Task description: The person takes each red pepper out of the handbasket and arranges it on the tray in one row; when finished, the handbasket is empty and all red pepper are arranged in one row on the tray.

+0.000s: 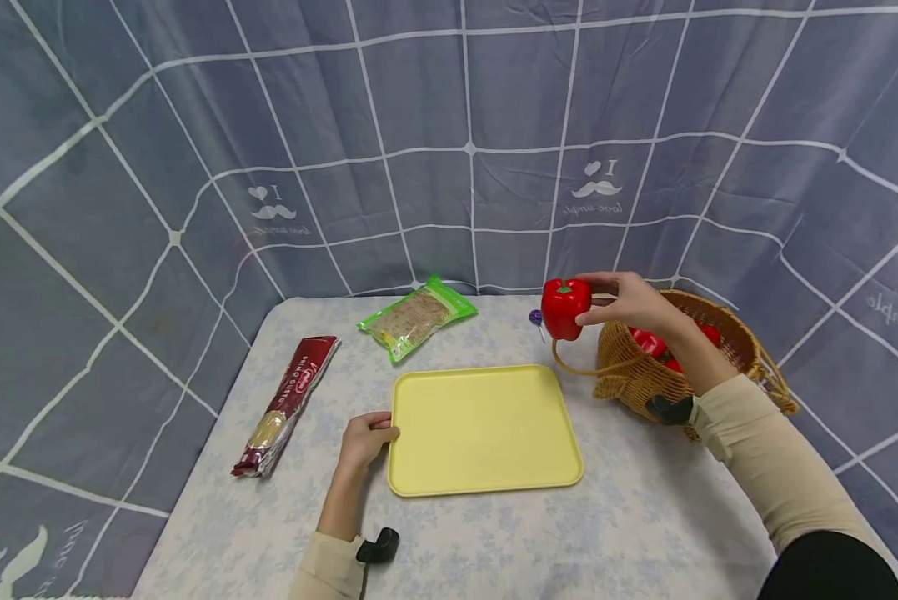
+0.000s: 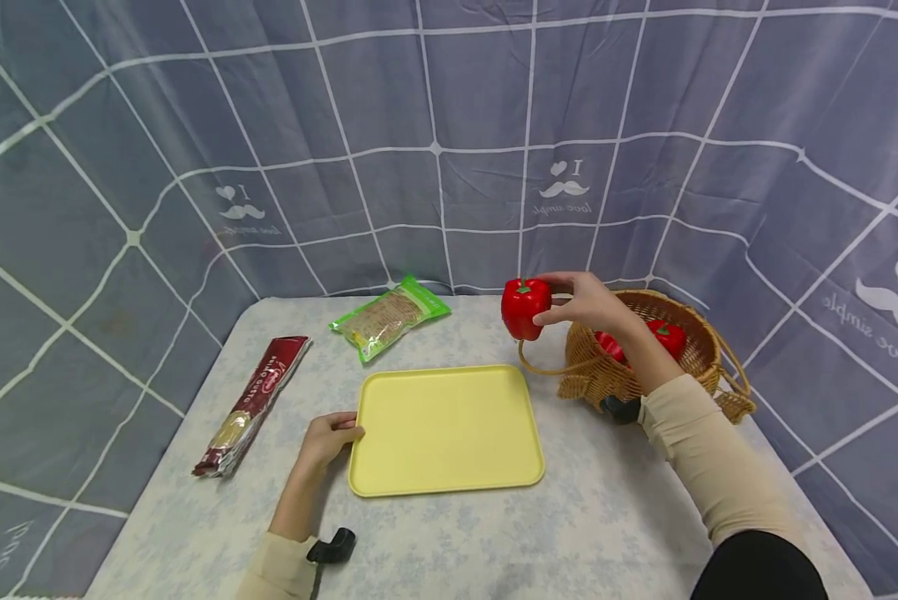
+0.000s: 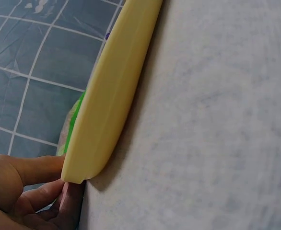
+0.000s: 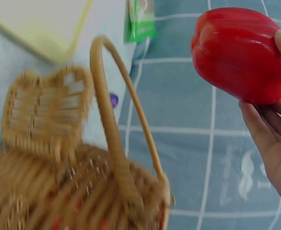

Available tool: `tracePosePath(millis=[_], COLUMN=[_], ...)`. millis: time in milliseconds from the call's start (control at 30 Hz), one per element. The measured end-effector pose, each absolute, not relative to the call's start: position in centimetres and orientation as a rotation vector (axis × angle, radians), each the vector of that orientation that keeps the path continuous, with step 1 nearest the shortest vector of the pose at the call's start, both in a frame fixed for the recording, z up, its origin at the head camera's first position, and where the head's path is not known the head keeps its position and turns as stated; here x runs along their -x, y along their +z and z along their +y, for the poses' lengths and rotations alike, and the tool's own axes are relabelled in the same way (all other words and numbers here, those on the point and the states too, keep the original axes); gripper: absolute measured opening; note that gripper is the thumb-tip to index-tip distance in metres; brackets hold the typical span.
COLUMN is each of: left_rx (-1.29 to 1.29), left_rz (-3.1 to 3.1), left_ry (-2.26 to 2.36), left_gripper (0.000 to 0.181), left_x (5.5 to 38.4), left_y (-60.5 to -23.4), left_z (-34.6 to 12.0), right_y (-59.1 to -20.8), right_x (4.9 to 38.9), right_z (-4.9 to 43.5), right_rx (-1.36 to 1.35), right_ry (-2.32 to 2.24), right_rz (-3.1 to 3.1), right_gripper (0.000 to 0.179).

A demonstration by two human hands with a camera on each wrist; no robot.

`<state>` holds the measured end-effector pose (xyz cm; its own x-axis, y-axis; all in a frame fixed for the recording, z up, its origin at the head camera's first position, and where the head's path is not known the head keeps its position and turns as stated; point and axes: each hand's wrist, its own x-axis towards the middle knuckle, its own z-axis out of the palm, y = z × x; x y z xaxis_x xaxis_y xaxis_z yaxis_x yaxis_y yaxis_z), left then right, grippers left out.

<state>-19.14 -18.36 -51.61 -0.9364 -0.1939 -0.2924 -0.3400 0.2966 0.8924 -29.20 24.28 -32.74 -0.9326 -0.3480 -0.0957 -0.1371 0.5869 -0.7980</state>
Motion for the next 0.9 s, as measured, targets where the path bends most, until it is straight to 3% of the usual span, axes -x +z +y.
tracePosePath(millis=[333,900], left_rx=[0.545,0.506], left_rz=[2.454,2.458], left_ry=[1.720,1.731], left_gripper=[0.033,0.032], left_x=[18.7,18.4], left_y=[-51.3,-51.8], left_z=[-18.8,-18.6], right_y=[-35.3,-43.7], right_x=[30.6,29.6], right_z=[18.0,6.3], right_rx=[0.549,0.649], right_ry=[-1.362,-1.527], right_rz=[2.444,2.318], right_gripper=[0.077,0.074])
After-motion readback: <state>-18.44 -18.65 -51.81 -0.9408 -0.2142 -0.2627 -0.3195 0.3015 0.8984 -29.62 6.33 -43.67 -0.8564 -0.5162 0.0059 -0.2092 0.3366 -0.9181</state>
